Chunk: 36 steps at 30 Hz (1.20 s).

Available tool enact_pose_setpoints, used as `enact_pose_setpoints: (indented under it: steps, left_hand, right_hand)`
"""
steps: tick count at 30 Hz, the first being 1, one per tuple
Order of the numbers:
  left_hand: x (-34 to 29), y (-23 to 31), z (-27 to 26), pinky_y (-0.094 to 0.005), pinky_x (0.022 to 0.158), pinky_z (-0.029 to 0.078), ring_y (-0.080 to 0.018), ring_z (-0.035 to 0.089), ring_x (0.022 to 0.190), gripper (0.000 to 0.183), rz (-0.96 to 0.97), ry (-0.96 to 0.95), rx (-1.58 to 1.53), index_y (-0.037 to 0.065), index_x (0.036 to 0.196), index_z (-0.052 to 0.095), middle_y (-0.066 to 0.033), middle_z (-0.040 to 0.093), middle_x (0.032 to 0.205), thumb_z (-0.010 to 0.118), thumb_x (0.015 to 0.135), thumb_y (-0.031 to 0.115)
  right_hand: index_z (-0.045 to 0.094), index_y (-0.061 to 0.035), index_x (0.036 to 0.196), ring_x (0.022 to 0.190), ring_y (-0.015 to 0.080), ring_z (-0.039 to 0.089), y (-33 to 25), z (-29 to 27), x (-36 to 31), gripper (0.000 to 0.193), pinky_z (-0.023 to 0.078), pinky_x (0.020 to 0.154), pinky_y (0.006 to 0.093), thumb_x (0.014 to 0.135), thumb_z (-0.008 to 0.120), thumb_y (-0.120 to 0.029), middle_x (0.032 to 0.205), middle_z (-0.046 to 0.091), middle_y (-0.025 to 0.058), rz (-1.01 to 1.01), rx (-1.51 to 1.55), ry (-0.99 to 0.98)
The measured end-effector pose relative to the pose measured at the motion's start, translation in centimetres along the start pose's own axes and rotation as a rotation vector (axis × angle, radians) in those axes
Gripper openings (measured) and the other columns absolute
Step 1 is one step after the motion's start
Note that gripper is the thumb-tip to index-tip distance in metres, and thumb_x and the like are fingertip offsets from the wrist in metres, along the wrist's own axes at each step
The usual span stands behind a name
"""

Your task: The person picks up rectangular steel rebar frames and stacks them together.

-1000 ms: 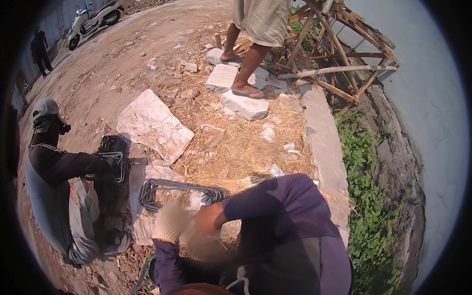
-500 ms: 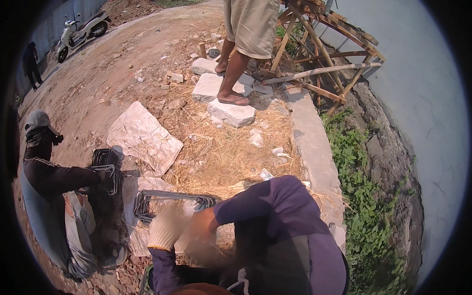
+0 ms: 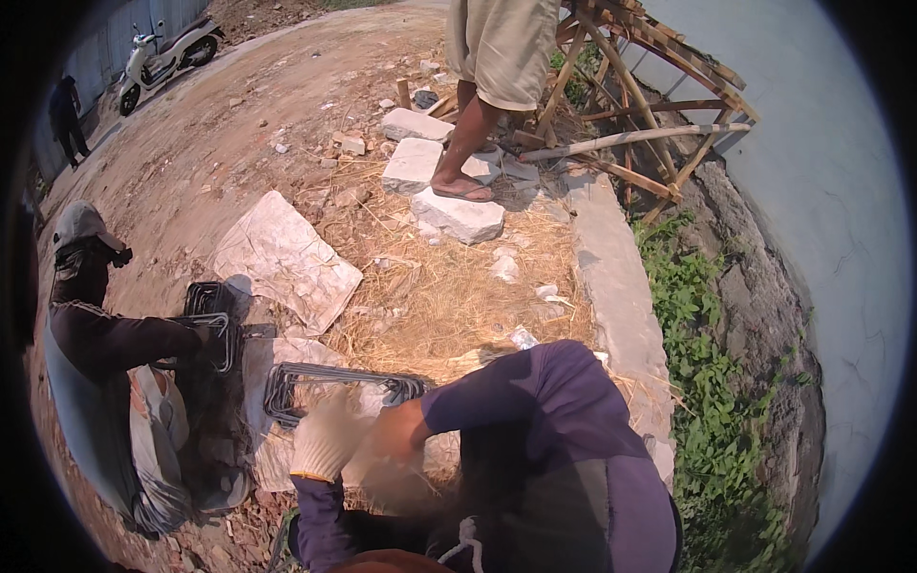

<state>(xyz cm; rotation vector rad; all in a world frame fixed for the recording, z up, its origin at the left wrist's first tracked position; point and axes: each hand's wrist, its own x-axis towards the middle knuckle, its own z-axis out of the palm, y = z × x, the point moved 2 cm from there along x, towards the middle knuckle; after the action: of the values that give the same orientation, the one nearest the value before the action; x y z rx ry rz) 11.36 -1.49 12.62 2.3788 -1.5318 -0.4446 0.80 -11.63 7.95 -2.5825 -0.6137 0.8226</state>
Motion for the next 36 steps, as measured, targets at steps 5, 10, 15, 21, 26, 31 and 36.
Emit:
enact_pose_setpoints:
  steps: [5, 10, 15, 21, 26, 31, 36]
  left_hand:
    - [0.1, -0.3, 0.8, -0.0475, 0.076, 0.054, -0.0385, 0.068, 0.090, 0.069, 0.031, 0.003, -0.038, 0.005, 0.135, 0.052, -0.0208, 0.068, 0.097, 0.077, 0.081, 0.040]
    - [-0.1, -1.2, 1.7, -0.0476, 0.076, 0.054, -0.0388, 0.068, 0.091, 0.070, 0.083, 0.045, -0.087, 0.006, 0.137, 0.051, -0.0202, 0.067, 0.100, 0.077, 0.081, 0.038]
    - [-0.3, -0.9, 1.4, -0.0472, 0.075, 0.054, -0.0385, 0.068, 0.091, 0.069, 0.088, 0.057, -0.084, 0.006, 0.138, 0.051, -0.0205, 0.067, 0.099, 0.077, 0.081, 0.037]
    - [-0.3, 0.2, 0.4, -0.0466, 0.074, 0.055, -0.0385, 0.068, 0.088, 0.069, 0.058, 0.030, -0.068, 0.006, 0.137, 0.051, -0.0209, 0.068, 0.093, 0.077, 0.082, 0.037]
    - [-0.4, 0.2, 0.3, -0.0474, 0.074, 0.054, -0.0385, 0.068, 0.087, 0.068, 0.025, 0.016, -0.029, 0.005, 0.135, 0.052, -0.0211, 0.068, 0.091, 0.077, 0.081, 0.039]
    - [-0.5, 0.3, 0.2, -0.0477, 0.074, 0.054, -0.0384, 0.068, 0.087, 0.068, 0.024, 0.030, -0.025, 0.005, 0.134, 0.051, -0.0211, 0.067, 0.092, 0.077, 0.082, 0.039]
    - [-0.5, 0.5, 0.2, -0.0478, 0.074, 0.053, -0.0385, 0.068, 0.087, 0.068, 0.027, 0.013, -0.037, 0.005, 0.134, 0.051, -0.0205, 0.067, 0.093, 0.077, 0.082, 0.038]
  right_hand:
    - [0.071, -0.0034, 0.099, 0.094, 0.0372, 0.069, 0.6, 0.8, -0.1, 0.034, 0.053, 0.078, 0.0521, 0.084, 0.073, -0.034, 0.091, 0.071, 0.0150, 0.003, -0.011, 0.039]
    - [0.071, -0.0029, 0.100, 0.094, 0.0373, 0.069, 0.7, 0.7, -0.4, 0.035, 0.053, 0.078, 0.0520, 0.084, 0.072, -0.035, 0.090, 0.071, 0.0153, -0.058, -0.025, 0.098]
    - [0.072, -0.0029, 0.102, 0.094, 0.0374, 0.069, 0.5, 0.5, -0.3, 0.036, 0.053, 0.079, 0.0523, 0.085, 0.072, -0.035, 0.092, 0.071, 0.0155, -0.072, -0.033, 0.073]
    - [0.071, -0.0026, 0.101, 0.094, 0.0381, 0.069, 0.1, 0.2, -0.8, 0.035, 0.052, 0.081, 0.0518, 0.084, 0.072, -0.033, 0.092, 0.072, 0.0156, -0.015, 0.029, 0.049]
    - [0.071, -0.0074, 0.106, 0.097, 0.0357, 0.069, -0.3, -0.8, -0.8, 0.038, 0.055, 0.081, 0.0483, 0.085, 0.068, -0.038, 0.108, 0.070, 0.0135, 0.021, -0.054, -0.062]
    - [0.071, -0.0063, 0.104, 0.094, 0.0368, 0.070, 0.0, -0.2, -0.7, 0.038, 0.055, 0.078, 0.0493, 0.084, 0.069, -0.039, 0.100, 0.071, 0.0144, -0.029, -0.071, -0.007]
    - [0.071, -0.0049, 0.103, 0.094, 0.0373, 0.070, 0.0, -0.2, -0.9, 0.038, 0.055, 0.079, 0.0496, 0.085, 0.070, -0.038, 0.099, 0.071, 0.0174, -0.040, -0.046, 0.005]
